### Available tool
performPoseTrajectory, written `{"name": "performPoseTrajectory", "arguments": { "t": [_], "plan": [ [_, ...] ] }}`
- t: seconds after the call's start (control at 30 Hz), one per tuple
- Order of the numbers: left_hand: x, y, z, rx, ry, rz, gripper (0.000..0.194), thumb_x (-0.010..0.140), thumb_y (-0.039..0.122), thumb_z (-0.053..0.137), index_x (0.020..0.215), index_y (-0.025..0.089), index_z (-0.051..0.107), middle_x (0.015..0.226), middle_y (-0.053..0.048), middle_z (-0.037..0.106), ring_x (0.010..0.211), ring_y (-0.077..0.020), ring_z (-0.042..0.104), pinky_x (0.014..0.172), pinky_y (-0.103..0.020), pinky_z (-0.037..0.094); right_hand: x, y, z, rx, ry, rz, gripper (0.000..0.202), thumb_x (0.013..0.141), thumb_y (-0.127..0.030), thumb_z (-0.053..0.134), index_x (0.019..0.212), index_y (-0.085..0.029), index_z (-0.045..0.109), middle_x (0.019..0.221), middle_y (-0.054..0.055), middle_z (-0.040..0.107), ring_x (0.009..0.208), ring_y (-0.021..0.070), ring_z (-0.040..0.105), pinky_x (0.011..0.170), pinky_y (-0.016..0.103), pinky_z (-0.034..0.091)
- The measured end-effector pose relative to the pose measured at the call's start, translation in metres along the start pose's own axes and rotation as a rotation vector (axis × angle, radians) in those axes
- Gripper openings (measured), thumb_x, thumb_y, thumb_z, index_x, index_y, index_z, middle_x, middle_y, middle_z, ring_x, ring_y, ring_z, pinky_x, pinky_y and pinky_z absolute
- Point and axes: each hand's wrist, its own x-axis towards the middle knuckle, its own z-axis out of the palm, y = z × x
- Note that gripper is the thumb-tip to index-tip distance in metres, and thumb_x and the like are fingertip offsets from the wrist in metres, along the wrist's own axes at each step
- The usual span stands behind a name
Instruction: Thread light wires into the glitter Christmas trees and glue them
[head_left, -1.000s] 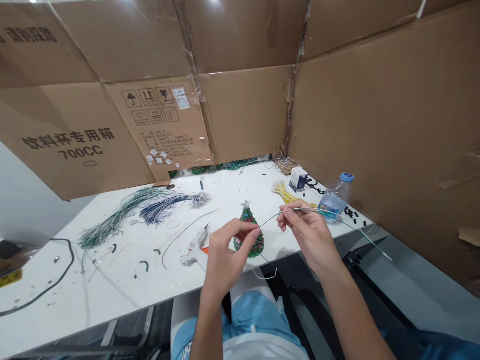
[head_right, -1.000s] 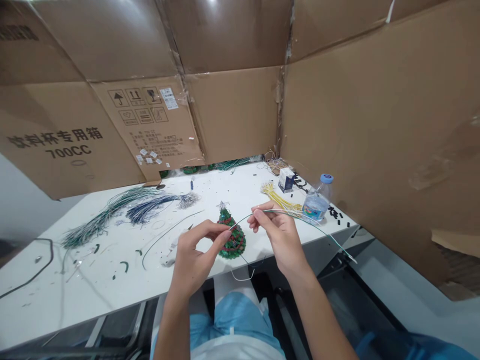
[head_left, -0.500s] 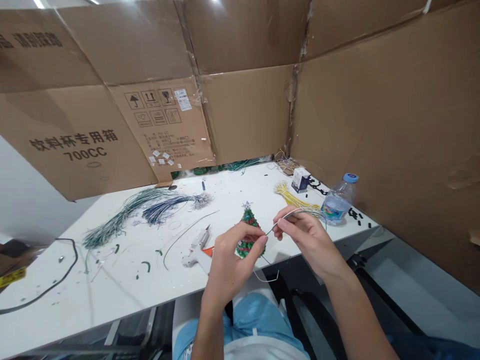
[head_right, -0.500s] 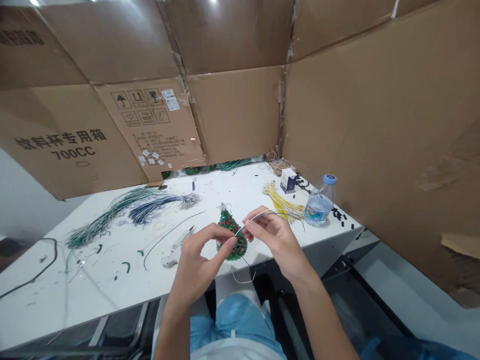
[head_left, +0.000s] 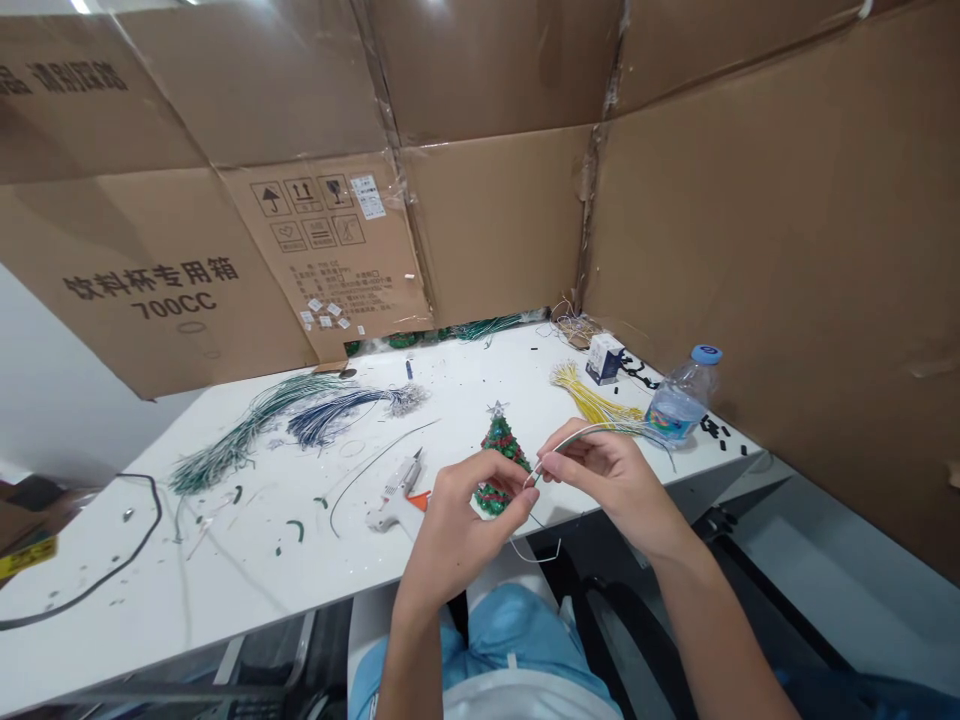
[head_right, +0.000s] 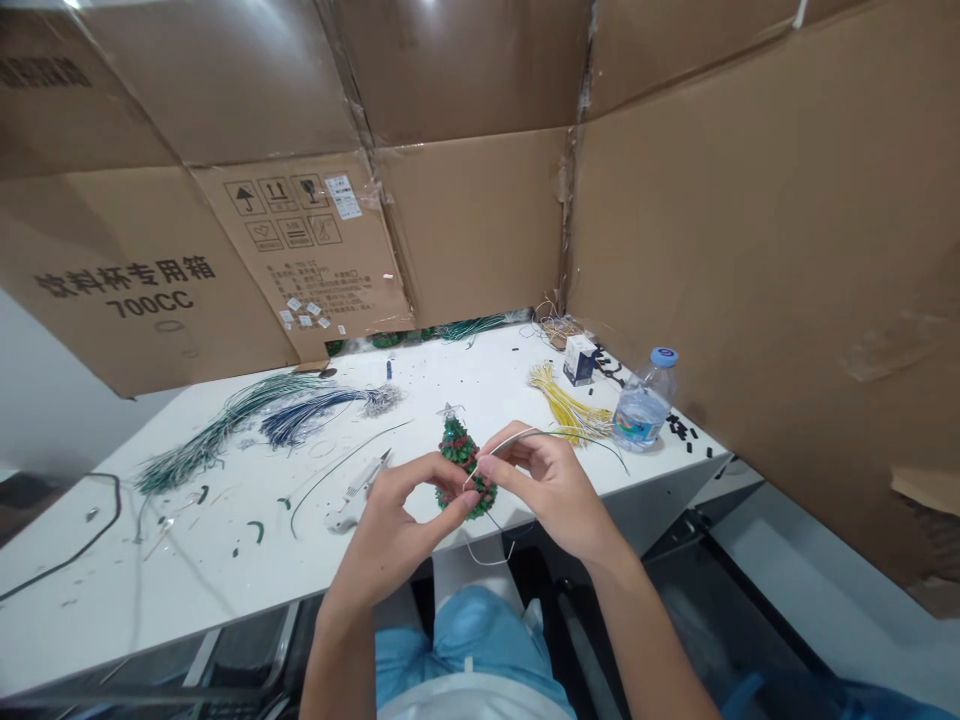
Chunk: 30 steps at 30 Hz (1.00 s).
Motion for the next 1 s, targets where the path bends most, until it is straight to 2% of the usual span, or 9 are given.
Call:
{"name": "performPoseTrajectory", "arguments": {
  "t": [0.2, 0.47, 0.63, 1.0],
  "plan": [
    [0.0007, -0.0020, 0.0009, 0.035, 0.032, 0.019, 0.009, 0.099, 0.026, 0.078, 0.091, 0.024, 0.080, 0.086, 0.000, 0.081, 0.079, -0.0162, 0.075, 0.077, -0.026, 0.057, 0.0015, 0.0020, 0.0000, -0.045, 0.023, -0.023, 0.016, 0.094, -0.039, 0.089, 0.089, -0.025, 0.083, 0.094, 0.002, 0.075, 0.088, 0.0183, 0.071, 0.084, 0.031, 0.059],
    [0.0017, -0.0033, 0.0056, -0.095, 0.081, -0.013, 0.010, 0.101, 0.030, 0.078, 0.098, 0.022, 0.083, 0.081, 0.000, 0.083, 0.072, -0.0147, 0.076, 0.073, -0.024, 0.061, 0.0023, -0.0033, 0.0024, 0.018, 0.025, 0.027, 0.022, 0.094, -0.042, 0.089, 0.090, -0.021, 0.082, 0.081, 0.002, 0.075, 0.071, 0.0157, 0.068, 0.064, 0.027, 0.057],
    [0.0012, -0.0026, 0.0089, -0.108, 0.115, 0.000, 0.016, 0.103, 0.029, 0.075, 0.089, 0.022, 0.081, 0.077, 0.001, 0.081, 0.069, -0.0136, 0.076, 0.070, -0.022, 0.061, 0.0023, -0.0022, 0.0042, 0.059, 0.035, 0.020, 0.023, 0.091, -0.042, 0.092, 0.088, -0.021, 0.081, 0.080, 0.002, 0.074, 0.071, 0.0159, 0.069, 0.063, 0.027, 0.059],
    [-0.0003, -0.0087, 0.0082, -0.100, 0.122, -0.069, 0.016, 0.099, 0.033, 0.080, 0.088, 0.023, 0.085, 0.082, -0.001, 0.085, 0.074, -0.0168, 0.080, 0.074, -0.025, 0.063, 0.0014, 0.0009, 0.0056, 0.051, 0.049, 0.008, 0.023, 0.092, -0.043, 0.091, 0.089, -0.022, 0.081, 0.083, 0.002, 0.074, 0.073, 0.0148, 0.069, 0.067, 0.026, 0.059]
  ]
}}
